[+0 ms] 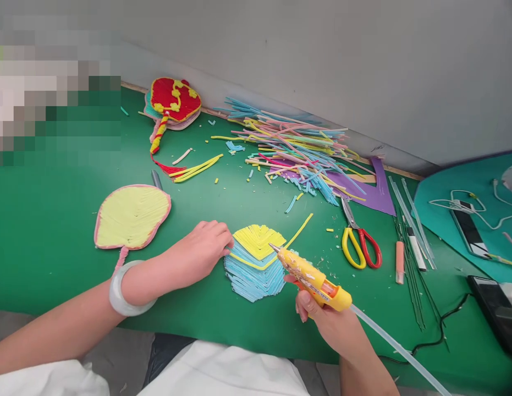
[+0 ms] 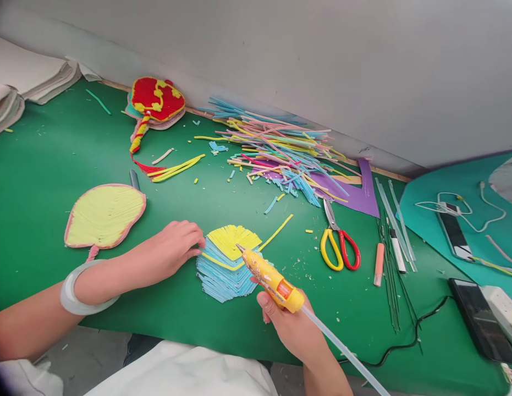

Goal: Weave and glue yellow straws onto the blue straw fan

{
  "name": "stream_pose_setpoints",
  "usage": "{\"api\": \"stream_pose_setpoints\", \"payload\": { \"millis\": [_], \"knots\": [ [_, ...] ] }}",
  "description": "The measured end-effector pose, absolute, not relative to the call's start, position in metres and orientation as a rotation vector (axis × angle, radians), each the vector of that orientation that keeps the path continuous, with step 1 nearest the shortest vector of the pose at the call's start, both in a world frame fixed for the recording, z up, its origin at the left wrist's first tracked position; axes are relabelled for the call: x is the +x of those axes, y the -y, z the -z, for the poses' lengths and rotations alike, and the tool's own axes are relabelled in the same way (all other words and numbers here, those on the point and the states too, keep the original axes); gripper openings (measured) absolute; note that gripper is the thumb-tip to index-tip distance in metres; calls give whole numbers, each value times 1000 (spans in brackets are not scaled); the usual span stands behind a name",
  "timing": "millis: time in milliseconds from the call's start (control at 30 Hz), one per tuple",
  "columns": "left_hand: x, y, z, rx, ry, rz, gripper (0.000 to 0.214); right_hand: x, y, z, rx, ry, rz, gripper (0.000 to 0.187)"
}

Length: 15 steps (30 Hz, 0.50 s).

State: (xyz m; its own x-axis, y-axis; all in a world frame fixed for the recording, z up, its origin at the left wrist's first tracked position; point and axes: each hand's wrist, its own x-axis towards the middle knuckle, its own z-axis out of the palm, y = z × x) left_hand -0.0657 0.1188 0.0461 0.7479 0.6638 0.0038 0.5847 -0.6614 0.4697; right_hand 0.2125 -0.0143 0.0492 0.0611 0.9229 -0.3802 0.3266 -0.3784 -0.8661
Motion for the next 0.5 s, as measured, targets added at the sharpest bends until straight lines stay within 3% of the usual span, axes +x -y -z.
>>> {"api": "stream_pose_setpoints", "payload": {
  "millis": [200, 400, 500],
  "knots": [
    [-52, -56, -30, 2694, -1069, -534, 28, 189, 0, -58, -1751, 1525, -1117, 47],
    [-42, -20, -4, 2596, -1023, -501, 61, 171, -12, -57, -1733, 1715, -985, 40],
    [-41, -19, 2, 2610, -1056, -506, 67, 166, -15, -53, -1756, 1777, -934, 43]
  ]
}}
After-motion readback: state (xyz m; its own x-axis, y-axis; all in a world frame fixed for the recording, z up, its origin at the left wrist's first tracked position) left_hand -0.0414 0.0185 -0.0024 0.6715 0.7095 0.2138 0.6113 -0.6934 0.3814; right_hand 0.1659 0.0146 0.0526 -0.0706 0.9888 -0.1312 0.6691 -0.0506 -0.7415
